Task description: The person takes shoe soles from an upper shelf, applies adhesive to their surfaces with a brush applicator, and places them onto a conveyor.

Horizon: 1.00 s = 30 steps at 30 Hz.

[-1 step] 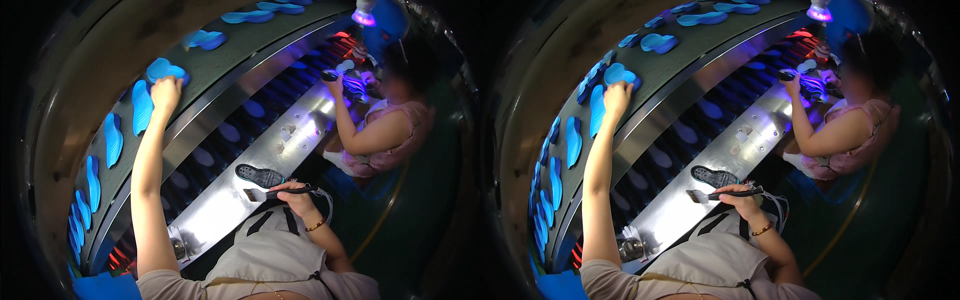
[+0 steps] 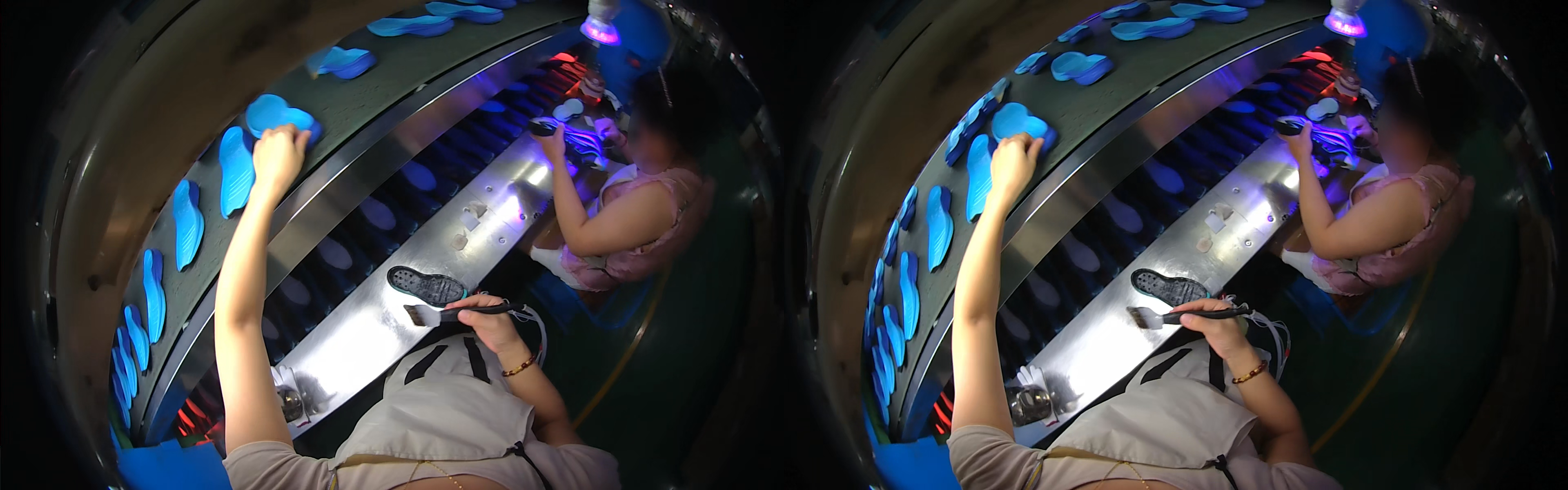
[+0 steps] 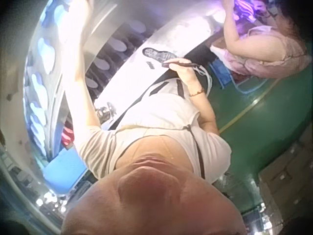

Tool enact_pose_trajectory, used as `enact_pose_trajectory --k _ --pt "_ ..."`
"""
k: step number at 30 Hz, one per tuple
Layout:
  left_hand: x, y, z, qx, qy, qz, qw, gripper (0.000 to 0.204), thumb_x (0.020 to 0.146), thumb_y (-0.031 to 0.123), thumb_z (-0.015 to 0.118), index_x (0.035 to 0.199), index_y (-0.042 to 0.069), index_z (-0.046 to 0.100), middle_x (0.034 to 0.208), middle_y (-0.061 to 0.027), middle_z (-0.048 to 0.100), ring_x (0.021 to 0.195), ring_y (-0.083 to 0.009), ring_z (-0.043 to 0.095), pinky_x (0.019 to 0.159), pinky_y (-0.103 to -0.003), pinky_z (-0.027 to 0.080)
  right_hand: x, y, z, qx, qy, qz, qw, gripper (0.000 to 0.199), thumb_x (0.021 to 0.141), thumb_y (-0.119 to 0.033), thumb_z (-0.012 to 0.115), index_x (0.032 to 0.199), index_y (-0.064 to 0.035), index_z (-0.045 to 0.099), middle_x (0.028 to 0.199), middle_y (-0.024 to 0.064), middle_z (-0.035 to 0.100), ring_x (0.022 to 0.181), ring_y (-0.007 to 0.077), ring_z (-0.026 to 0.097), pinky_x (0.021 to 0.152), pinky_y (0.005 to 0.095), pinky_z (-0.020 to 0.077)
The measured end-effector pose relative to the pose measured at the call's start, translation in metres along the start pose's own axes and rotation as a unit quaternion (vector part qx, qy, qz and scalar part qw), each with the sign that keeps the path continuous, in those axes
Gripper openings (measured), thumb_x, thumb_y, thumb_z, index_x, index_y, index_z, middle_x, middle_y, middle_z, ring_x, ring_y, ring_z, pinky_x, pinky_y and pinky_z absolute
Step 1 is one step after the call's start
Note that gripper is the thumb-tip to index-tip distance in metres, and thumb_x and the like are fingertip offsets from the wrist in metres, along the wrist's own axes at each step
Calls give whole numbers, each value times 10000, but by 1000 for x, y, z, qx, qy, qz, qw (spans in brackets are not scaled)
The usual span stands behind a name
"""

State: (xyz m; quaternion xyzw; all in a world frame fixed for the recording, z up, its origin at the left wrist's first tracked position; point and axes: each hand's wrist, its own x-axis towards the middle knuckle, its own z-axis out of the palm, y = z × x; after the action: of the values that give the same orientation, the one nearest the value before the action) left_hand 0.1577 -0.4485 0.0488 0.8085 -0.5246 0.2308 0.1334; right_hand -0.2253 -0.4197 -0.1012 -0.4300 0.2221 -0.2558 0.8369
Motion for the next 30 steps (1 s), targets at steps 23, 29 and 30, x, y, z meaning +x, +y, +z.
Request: enact_pose_trajectory --k 23,29,30 --pt "-294 86 -6 -915 -145 -299 230 768 734 469 559 1262 -21 293 1186 -216 446 1068 -336 475 914 -463 383 48 -35 54 83 -105 -24 991 196 757 -4 554 943 56 576 924 172 612 858 205 593 822 305 450" --pt "-282 113 -20 -951 -150 -232 138 1068 620 837 89 1281 26 302 1183 -217 449 1088 -334 457 925 -464 368 76 -18 72 1 -107 0 994 188 778 -17 558 952 52 578 917 129 620 817 139 591 781 252 460" --pt "-283 114 -16 -955 -143 -228 124 1052 632 827 82 1275 27 310 1168 -216 461 1084 -334 459 926 -463 364 81 -19 77 -1 -112 -7 994 191 771 -22 572 949 45 584 915 125 620 819 132 588 781 245 457"
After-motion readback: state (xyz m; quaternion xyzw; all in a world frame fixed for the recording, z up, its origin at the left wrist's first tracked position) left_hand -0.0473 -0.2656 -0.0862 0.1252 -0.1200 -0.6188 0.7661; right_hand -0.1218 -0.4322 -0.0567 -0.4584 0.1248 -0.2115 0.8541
